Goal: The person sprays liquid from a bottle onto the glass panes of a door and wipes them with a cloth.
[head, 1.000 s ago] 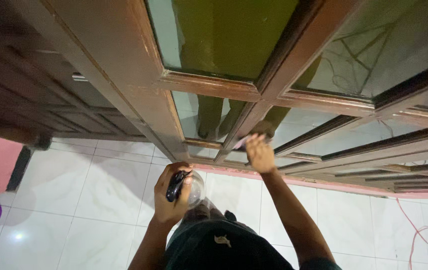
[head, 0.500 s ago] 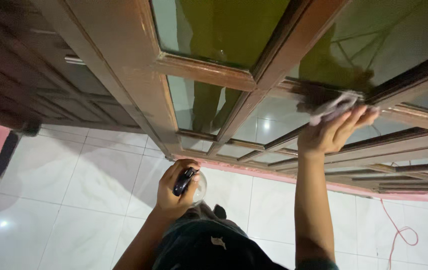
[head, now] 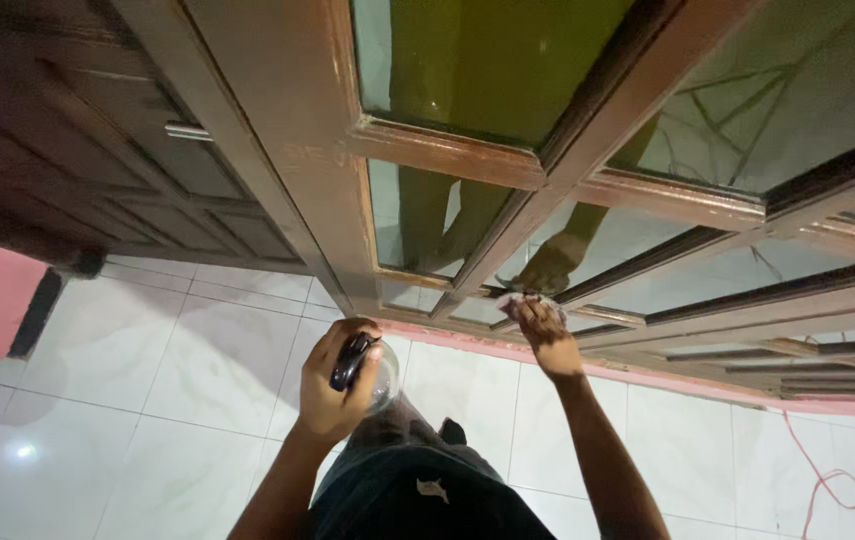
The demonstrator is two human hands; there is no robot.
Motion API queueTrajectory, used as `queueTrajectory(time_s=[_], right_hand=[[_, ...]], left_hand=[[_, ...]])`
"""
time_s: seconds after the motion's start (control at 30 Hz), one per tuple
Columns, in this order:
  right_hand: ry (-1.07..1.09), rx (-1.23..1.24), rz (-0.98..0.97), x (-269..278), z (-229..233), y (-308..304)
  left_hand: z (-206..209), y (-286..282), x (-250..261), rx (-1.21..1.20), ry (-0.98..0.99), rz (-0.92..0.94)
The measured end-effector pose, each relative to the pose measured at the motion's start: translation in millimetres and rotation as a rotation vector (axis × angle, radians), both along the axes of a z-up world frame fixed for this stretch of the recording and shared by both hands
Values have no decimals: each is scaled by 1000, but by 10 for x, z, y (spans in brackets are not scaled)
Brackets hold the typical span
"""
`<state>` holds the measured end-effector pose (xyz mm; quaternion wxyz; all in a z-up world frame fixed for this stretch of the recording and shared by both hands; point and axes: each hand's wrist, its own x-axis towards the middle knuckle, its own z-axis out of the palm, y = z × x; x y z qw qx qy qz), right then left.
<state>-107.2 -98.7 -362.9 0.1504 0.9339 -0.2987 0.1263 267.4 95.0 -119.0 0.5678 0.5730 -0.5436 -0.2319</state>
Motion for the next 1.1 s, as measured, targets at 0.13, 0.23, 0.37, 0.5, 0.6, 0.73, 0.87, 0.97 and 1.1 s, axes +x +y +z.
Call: queueTrajectory(time_s=[0.13,0.23,0.37,0.5,0.6,0.73,0.87,0.97,1.1], right_hand=[[74,-138,-290,216,339,160],[-456,-210,-245,546,1065,234],[-887,-240,-100,1089,1799,488],[-917,-264,-68,1383,2014,630],[-946,-311,-81,1522,2030,653],[-958,-326,-60,1632,2130,618],[-933,-389,-73,1778,2321,444],[-1031,-426,43,2072,2259,-1],[-591,-439,113,2444,1588,-486]], left_hand=[[-44,-184,30,69,32,-22],[-140,-485,-8,-83,50,-39],[-327,-899,-4,26,169,-84],[-506,-1085,14,-191,62,-41],[-545,-1136,115,-94,38,-10],[-482,-1064,234,-108,-25,5],[-318,-827,362,-69,-17,-9],[-221,-687,494,-111,58,-48],[-85,-450,682,-162,116,-25]])
